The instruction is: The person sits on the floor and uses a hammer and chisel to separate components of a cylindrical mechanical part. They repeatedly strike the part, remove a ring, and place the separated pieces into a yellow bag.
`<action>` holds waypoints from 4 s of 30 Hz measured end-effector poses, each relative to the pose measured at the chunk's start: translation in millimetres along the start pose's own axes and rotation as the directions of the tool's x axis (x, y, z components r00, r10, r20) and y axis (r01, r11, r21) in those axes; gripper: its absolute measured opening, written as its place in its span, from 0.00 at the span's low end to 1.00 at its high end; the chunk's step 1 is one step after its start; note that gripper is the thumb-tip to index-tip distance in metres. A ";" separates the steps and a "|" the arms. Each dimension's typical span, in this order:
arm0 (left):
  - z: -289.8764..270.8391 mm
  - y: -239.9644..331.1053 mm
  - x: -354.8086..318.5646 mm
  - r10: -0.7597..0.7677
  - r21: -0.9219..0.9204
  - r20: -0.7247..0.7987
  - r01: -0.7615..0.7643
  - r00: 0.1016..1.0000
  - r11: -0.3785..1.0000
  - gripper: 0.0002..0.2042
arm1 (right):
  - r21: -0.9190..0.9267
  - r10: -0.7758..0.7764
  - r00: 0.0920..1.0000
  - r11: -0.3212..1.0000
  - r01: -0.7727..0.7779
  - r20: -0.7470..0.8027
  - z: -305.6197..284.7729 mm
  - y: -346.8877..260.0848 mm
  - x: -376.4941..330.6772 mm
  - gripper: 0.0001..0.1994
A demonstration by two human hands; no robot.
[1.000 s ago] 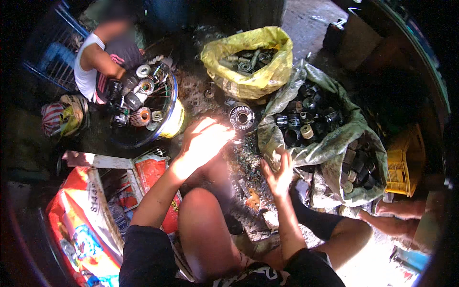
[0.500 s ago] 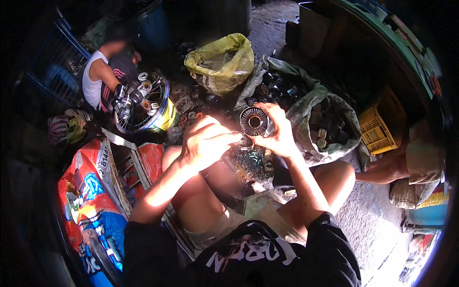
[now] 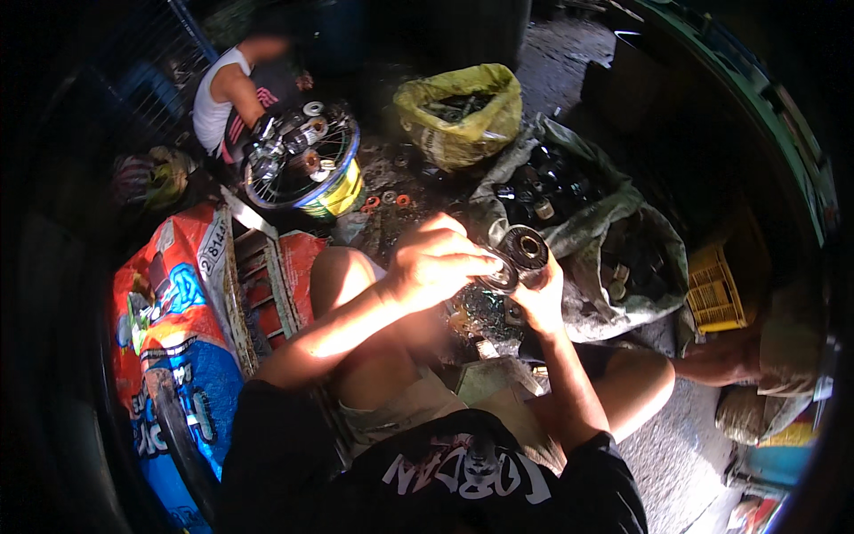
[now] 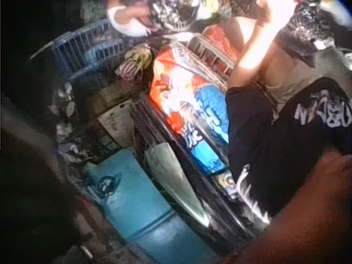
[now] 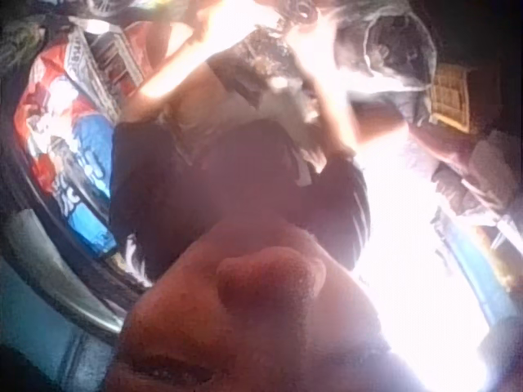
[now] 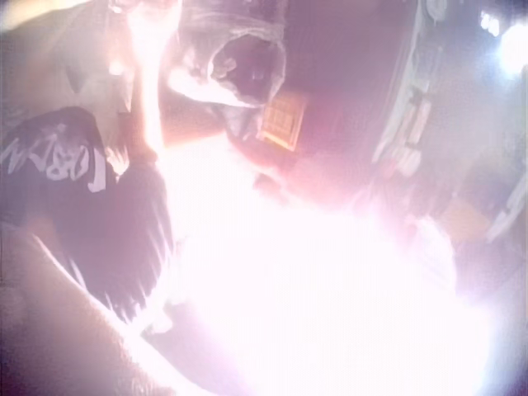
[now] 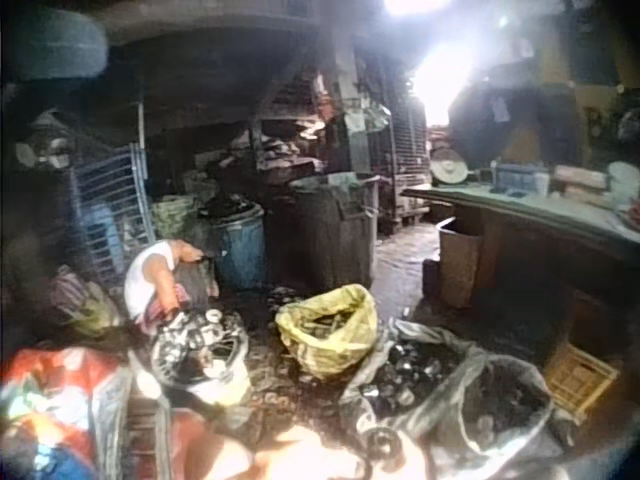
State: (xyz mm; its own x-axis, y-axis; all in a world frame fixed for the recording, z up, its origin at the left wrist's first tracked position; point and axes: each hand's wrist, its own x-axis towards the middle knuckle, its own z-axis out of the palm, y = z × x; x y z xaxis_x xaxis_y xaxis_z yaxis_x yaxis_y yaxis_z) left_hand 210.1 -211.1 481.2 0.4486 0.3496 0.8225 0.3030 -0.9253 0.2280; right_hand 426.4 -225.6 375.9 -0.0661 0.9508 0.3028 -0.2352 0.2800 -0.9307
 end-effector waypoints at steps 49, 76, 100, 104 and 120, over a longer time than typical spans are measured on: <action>52.0 -47.9 10.2 -0.355 -0.121 0.661 0.561 0.661 0.819 0.07 | -0.739 0.191 0.981 0.658 -0.145 -0.023 -48.3 3.8 -24.8 0.40; 60.7 -49.4 38.4 0.028 -0.119 0.684 0.074 0.729 0.990 0.04 | -0.715 0.201 0.978 0.691 -0.106 0.049 -47.3 5.7 -22.9 0.48; 48.1 -78.9 63.4 -0.301 -0.019 0.723 0.454 0.621 0.891 0.09 | -0.616 0.103 0.993 0.787 -0.043 0.063 -53.5 -1.3 -24.2 0.38; 60.2 -34.3 37.2 -0.069 -0.197 0.829 0.405 0.555 0.893 0.10 | -0.538 0.081 0.990 0.843 -0.007 0.114 -43.6 -11.7 -25.8 0.33; 66.2 -12.8 39.8 -0.068 -0.081 0.920 0.357 0.387 0.931 0.09 | -0.584 0.046 0.978 0.807 0.085 0.205 -45.1 -16.1 -25.2 0.32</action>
State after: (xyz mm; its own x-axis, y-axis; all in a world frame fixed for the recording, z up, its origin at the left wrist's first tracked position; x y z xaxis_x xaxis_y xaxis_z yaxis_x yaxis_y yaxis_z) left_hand 279.7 -175.6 476.6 0.9261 0.3336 -0.1762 0.3738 -0.7484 0.5479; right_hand 475.6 -248.1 374.0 -0.2744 0.9151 0.2954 0.3706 0.3841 -0.8457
